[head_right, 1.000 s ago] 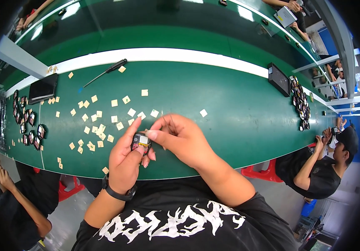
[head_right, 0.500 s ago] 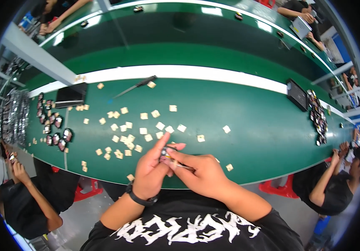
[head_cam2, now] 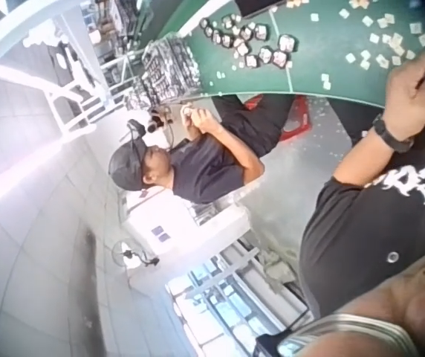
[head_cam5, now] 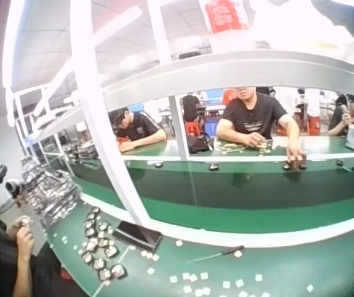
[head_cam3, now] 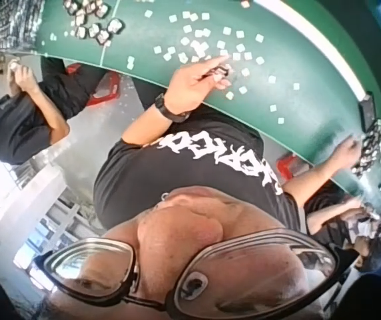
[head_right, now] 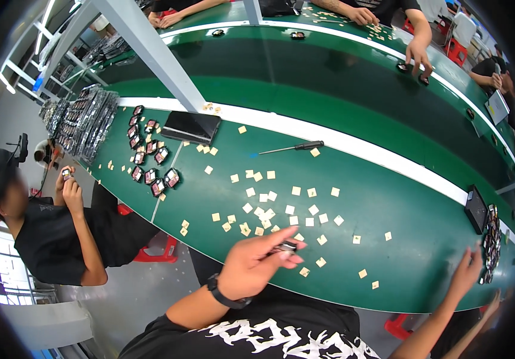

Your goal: Assembling components of a small electronic device using tweezers and adhesive stickers on a factory production line.

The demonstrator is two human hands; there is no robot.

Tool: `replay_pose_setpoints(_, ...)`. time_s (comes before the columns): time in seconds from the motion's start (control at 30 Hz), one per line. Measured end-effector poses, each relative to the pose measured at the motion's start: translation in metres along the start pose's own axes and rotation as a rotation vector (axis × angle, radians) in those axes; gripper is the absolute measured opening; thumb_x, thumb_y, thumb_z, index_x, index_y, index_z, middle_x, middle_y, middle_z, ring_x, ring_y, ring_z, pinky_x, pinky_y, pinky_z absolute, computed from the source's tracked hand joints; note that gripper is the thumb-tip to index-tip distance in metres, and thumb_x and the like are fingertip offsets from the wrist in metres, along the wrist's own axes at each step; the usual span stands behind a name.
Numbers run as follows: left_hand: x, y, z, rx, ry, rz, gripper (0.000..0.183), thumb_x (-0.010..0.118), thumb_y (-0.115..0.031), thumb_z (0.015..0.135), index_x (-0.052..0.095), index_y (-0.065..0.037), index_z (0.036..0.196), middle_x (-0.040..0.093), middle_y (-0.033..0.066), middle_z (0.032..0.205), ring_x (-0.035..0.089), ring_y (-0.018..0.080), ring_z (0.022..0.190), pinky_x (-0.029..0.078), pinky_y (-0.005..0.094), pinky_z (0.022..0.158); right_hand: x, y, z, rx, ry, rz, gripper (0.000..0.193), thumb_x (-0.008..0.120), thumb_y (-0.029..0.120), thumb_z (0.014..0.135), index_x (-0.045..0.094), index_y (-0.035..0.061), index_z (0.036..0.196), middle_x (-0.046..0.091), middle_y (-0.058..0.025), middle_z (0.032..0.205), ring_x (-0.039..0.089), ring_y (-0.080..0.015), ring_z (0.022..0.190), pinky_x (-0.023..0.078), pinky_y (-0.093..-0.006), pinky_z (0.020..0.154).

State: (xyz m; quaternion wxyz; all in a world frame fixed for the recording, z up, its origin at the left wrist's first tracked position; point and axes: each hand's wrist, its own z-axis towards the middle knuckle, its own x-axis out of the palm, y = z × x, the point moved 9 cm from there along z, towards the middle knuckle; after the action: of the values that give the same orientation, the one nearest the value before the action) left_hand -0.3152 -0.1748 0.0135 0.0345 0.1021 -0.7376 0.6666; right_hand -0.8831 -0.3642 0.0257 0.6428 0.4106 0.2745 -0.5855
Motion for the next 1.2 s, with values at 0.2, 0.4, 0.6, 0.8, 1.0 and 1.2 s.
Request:
replay_pose_setpoints(0.2,-0.117,-0.034,-0.029,0.148,-0.46,-0.007,0.049,0.054,0.001,0.101,0.041,-0.002,0.148,0.063,0.0203,0.128,0.071,0.025,0.101,0.061,0.031,0.079,0.023,-0.144,0.018,0.031,0.032,-0.396,0.048,0.058,0.026,0.102,0.052,0.0042,0.144,0.055,-0.0231,0.138,0.053,-0.0399,0.128,0.043,-0.0451,0.107)
replay_pose_setpoints(0.4,-0.297,-0.056,-0.1,0.374,-1.152,0.382,0.03,0.057,-0.001,0.101,0.047,0.002,0.129,0.062,0.0132,0.116,0.07,0.0229,0.101,0.061,0.0296,0.079,0.035,-0.178,0.043,0.005,0.084,-0.448,0.044,0.054,0.026,0.104,0.052,0.0052,0.143,0.054,-0.0226,0.141,0.055,-0.0419,0.127,0.046,-0.0471,0.104)
replay_pose_setpoints(0.6,-0.446,-0.039,-0.143,0.231,-1.405,0.598,0.026,0.063,-0.001,0.097,0.056,0.004,0.121,0.066,0.0085,0.101,0.068,0.0154,0.088,0.058,0.027,0.078,0.047,-0.193,0.065,-0.004,0.195,-0.462,0.031,0.054,0.015,0.1,0.06,0.0012,0.127,0.062,-0.0227,0.125,0.06,-0.042,0.114,0.049,-0.0463,0.096)
replay_pose_setpoints(0.8,-0.479,-0.037,-0.136,0.015,-1.512,1.008,0.024,0.074,-0.011,0.088,0.07,0.004,0.106,0.072,0.0079,0.085,0.065,0.0146,0.071,0.053,0.0298,0.071,0.038,-0.178,0.067,-0.05,0.085,-0.489,0.029,0.058,0.013,0.095,0.06,0.0037,0.122,0.063,-0.0213,0.122,0.063,-0.0421,0.108,0.051,-0.049,0.09)
replay_pose_setpoints(1.0,-0.485,-0.049,-0.12,-0.088,-1.439,1.282,0.036,0.066,-0.026,0.085,0.073,0.003,0.106,0.071,0.0264,0.088,0.071,0.0363,0.078,0.053,0.0445,0.073,0.027,-0.129,0.068,0.035,0.204,-0.575,0.032,0.054,0.011,0.094,0.064,0.0123,0.124,0.067,-0.0164,0.114,0.067,-0.0383,0.101,0.054,-0.0498,0.085)
replay_pose_setpoints(1.2,-0.516,-0.049,-0.141,-0.114,-1.368,1.433,0.052,0.064,-0.032,0.093,0.065,0.014,0.118,0.066,0.0358,0.116,0.064,0.0481,0.109,0.049,0.0469,0.098,0.031,-0.085,0.067,-0.13,0.06,-0.562,0.015,0.057,0.016,0.093,0.069,0.0109,0.101,0.068,-0.0112,0.094,0.07,-0.0362,0.083,0.056,-0.0471,0.069)
